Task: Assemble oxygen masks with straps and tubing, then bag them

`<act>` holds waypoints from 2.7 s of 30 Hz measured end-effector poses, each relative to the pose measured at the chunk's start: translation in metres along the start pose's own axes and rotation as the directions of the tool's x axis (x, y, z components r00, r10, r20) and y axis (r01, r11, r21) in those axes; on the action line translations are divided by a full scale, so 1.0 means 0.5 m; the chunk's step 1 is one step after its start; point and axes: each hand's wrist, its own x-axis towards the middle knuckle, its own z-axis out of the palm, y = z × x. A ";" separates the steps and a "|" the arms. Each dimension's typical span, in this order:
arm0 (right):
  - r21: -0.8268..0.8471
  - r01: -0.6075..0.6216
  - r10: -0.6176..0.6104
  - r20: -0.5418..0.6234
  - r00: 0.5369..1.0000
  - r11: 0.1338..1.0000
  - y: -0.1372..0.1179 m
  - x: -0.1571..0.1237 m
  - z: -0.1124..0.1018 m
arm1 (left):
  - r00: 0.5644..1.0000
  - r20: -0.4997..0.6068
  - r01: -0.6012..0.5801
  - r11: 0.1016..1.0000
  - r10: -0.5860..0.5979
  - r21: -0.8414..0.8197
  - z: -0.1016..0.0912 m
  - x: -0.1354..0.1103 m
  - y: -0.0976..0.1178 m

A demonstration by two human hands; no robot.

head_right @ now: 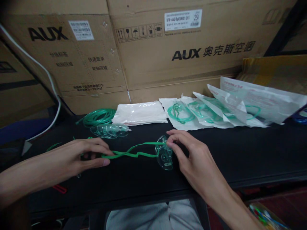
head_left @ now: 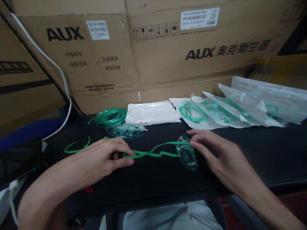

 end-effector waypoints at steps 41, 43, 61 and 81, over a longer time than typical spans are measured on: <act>0.018 0.118 -0.119 0.080 0.990 0.993 -0.049 -0.012 0.003 | 0.920 -0.252 -0.311 0.950 0.302 0.003 0.095 0.054 0.157; 0.005 0.095 -0.095 0.087 0.992 0.995 -0.048 -0.011 -0.001 | 0.924 -0.248 -0.301 0.954 0.292 0.002 0.091 0.053 0.156; 0.052 0.001 -0.004 0.059 0.998 0.999 -0.051 -0.006 -0.020 | 0.922 -0.269 -0.285 0.959 0.277 0.012 0.076 0.050 0.138; 0.626 -0.357 0.254 0.251 0.934 0.693 -0.073 -0.006 0.027 | 0.865 -0.229 -0.495 0.834 0.446 -0.243 0.082 0.054 0.164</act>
